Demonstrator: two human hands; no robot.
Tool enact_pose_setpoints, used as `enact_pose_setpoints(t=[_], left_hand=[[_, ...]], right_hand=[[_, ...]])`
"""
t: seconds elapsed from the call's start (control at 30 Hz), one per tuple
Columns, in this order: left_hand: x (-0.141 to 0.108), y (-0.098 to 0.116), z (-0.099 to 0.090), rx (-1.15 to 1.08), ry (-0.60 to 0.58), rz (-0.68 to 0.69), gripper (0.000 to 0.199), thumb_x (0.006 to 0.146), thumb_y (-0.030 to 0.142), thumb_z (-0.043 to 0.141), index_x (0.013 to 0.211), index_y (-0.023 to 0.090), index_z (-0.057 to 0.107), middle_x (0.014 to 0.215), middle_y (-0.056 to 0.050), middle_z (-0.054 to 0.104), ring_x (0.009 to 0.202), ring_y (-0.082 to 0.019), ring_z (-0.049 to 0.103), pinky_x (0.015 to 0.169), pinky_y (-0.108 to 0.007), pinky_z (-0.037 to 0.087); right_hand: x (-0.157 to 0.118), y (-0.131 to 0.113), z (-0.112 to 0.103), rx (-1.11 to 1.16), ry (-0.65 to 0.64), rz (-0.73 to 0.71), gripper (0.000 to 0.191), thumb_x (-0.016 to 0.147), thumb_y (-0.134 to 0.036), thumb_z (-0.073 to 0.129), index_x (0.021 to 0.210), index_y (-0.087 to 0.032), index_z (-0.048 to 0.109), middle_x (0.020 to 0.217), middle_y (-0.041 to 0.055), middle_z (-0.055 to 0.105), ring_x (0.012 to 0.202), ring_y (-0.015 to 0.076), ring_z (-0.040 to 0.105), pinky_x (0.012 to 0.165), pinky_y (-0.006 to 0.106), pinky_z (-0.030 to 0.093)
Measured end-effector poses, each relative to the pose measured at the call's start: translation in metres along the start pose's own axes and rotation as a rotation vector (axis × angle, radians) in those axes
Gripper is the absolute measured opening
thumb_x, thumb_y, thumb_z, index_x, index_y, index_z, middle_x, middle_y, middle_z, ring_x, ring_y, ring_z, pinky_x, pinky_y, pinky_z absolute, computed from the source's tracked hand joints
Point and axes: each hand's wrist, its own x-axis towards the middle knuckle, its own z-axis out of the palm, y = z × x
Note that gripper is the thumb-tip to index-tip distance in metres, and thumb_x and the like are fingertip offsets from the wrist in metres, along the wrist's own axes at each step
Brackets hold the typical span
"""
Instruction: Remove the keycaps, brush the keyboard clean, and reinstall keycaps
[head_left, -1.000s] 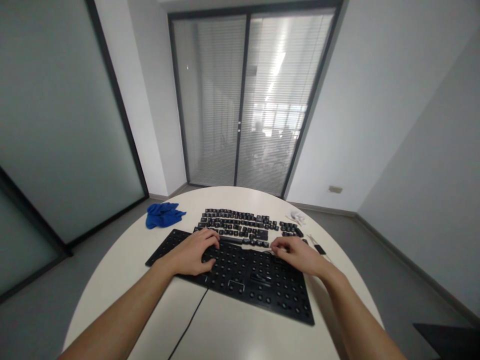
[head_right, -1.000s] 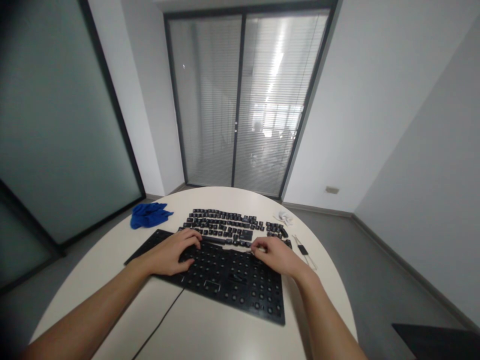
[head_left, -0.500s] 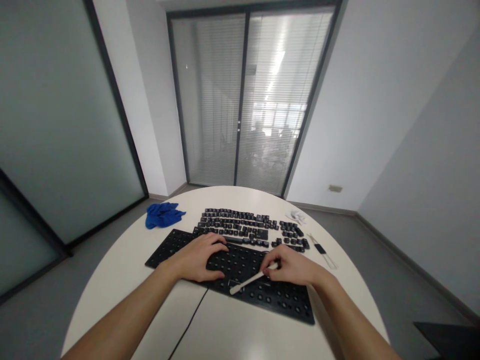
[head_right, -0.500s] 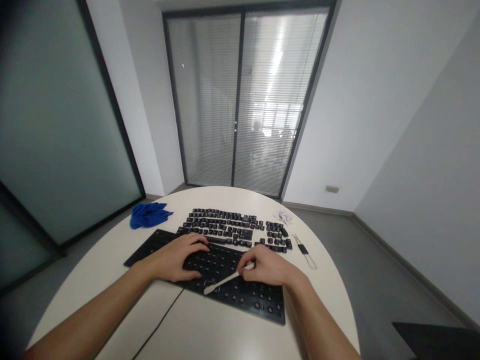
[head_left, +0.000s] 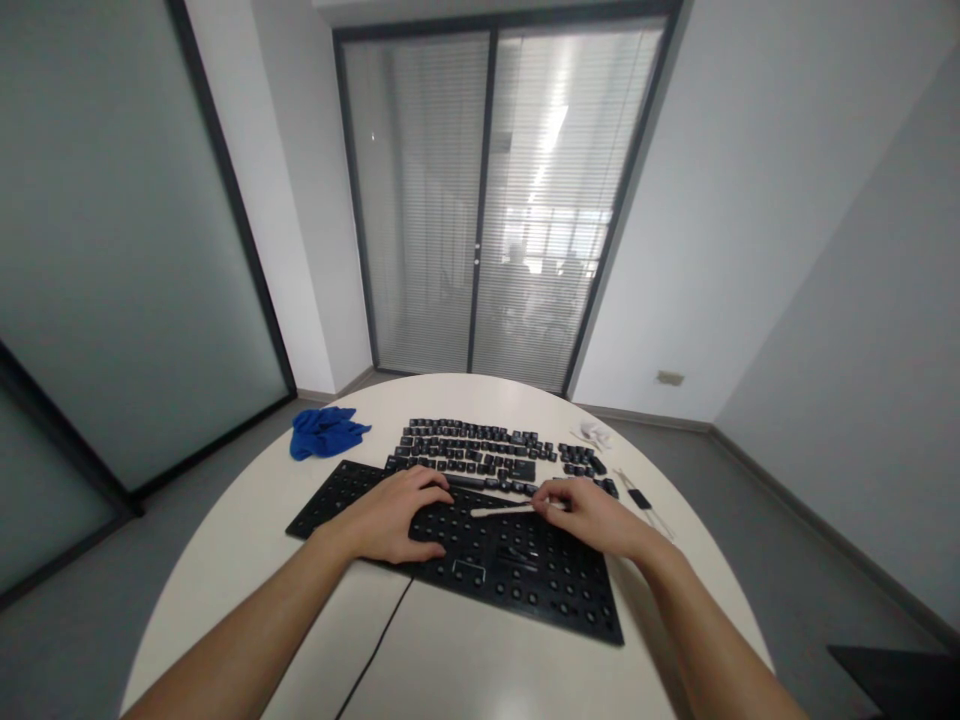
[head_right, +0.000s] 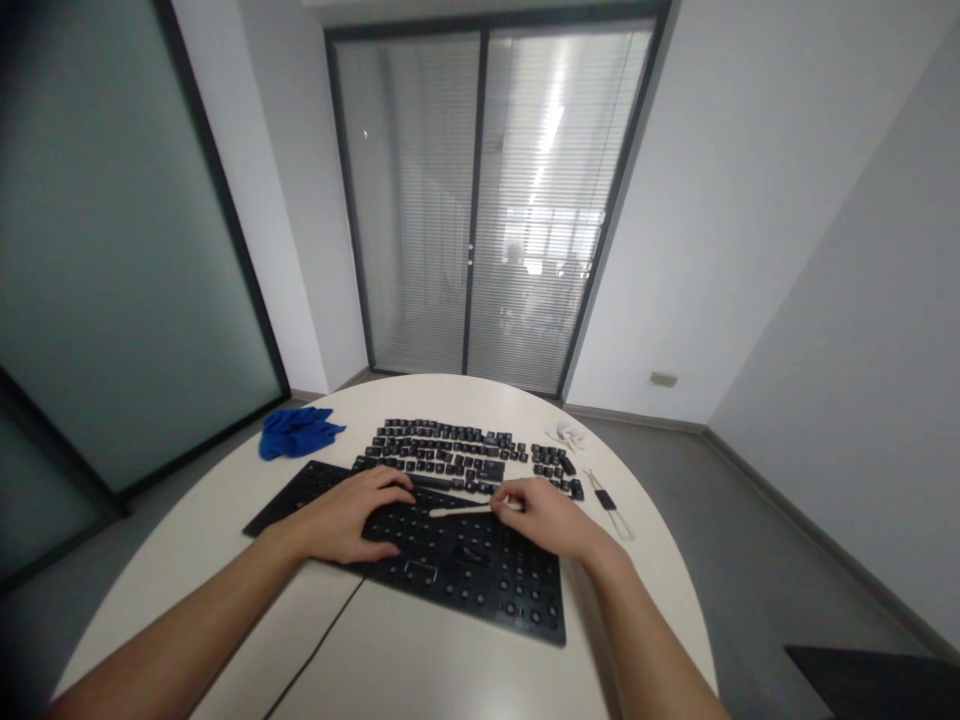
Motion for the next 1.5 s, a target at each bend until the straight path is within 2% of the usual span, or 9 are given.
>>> enact_pose_setpoints(t=[0.2, 0.4, 0.57, 0.8, 1.0, 1.2, 1.37, 1.5], left_hand=[[0.001, 0.001, -0.001, 0.007, -0.017, -0.005, 0.062, 0.071, 0.044, 0.083, 0.126, 0.026, 0.062, 0.129, -0.008, 0.058, 0.118, -0.03, 0.056, 0.104, -0.044, 0.046], [0.001, 0.002, -0.002, 0.019, -0.02, 0.002, 0.062, 0.072, 0.046, 0.082, 0.129, 0.028, 0.063, 0.129, -0.008, 0.058, 0.116, -0.03, 0.056, 0.102, -0.044, 0.046], [-0.001, -0.005, -0.004, 0.016, -0.01, -0.01, 0.061, 0.071, 0.046, 0.083, 0.126, 0.028, 0.065, 0.128, -0.008, 0.059, 0.115, -0.03, 0.057, 0.102, -0.043, 0.047], [-0.004, -0.012, -0.006, 0.021, -0.011, -0.044, 0.058, 0.071, 0.045, 0.083, 0.124, 0.028, 0.067, 0.127, -0.007, 0.059, 0.115, -0.029, 0.057, 0.1, -0.042, 0.048], [-0.003, -0.008, -0.005, 0.023, 0.0, -0.044, 0.051, 0.075, 0.045, 0.08, 0.121, 0.026, 0.066, 0.126, -0.007, 0.06, 0.115, -0.028, 0.057, 0.1, -0.042, 0.048], [-0.002, -0.004, -0.003, 0.043, 0.008, -0.036, 0.048, 0.076, 0.042, 0.08, 0.117, 0.023, 0.063, 0.124, -0.008, 0.06, 0.115, -0.029, 0.056, 0.102, -0.042, 0.047], [-0.002, -0.005, -0.001, 0.05, 0.006, -0.035, 0.047, 0.077, 0.041, 0.079, 0.117, 0.023, 0.062, 0.124, -0.008, 0.059, 0.115, -0.028, 0.055, 0.102, -0.042, 0.046], [-0.001, -0.005, 0.0, 0.048, 0.012, -0.03, 0.045, 0.078, 0.038, 0.078, 0.117, 0.023, 0.061, 0.123, -0.008, 0.059, 0.115, -0.028, 0.055, 0.102, -0.042, 0.046]], right_hand=[[0.0, 0.009, -0.003, -0.034, 0.04, 0.049, 0.029, 0.094, -0.036, 0.052, 0.09, -0.017, 0.074, 0.087, 0.0063, 0.074, 0.078, 0.0213, 0.064, 0.071, 0.032, 0.044], [0.0, 0.007, -0.002, -0.029, 0.029, 0.019, 0.025, 0.092, -0.03, 0.052, 0.092, -0.018, 0.075, 0.086, 0.005, 0.074, 0.076, 0.0204, 0.063, 0.07, 0.031, 0.044], [-0.003, -0.005, 0.0, 0.008, -0.056, -0.039, 0.02, 0.086, -0.023, 0.056, 0.09, -0.019, 0.076, 0.086, 0.0033, 0.075, 0.076, 0.0192, 0.064, 0.07, 0.029, 0.045], [-0.005, -0.02, 0.012, 0.044, -0.136, -0.086, 0.02, 0.084, -0.021, 0.059, 0.089, -0.02, 0.078, 0.08, 0.001, 0.075, 0.071, 0.0164, 0.063, 0.064, 0.025, 0.043], [-0.002, -0.008, 0.006, 0.004, -0.073, -0.045, 0.02, 0.087, -0.022, 0.057, 0.091, -0.019, 0.076, 0.086, 0.0024, 0.075, 0.076, 0.0183, 0.064, 0.068, 0.028, 0.043], [0.002, 0.003, 0.001, -0.022, 0.049, 0.015, 0.028, 0.095, -0.035, 0.052, 0.096, -0.018, 0.074, 0.088, 0.0052, 0.074, 0.076, 0.0203, 0.063, 0.07, 0.031, 0.043], [0.002, 0.005, 0.002, -0.011, 0.048, 0.033, 0.033, 0.097, -0.04, 0.05, 0.098, -0.017, 0.074, 0.089, 0.0065, 0.073, 0.077, 0.0206, 0.062, 0.07, 0.032, 0.043], [0.002, 0.001, 0.005, -0.052, 0.031, 0.018, 0.031, 0.096, -0.039, 0.051, 0.1, -0.019, 0.074, 0.08, 0.0041, 0.069, 0.07, 0.019, 0.057, 0.065, 0.03, 0.039]])
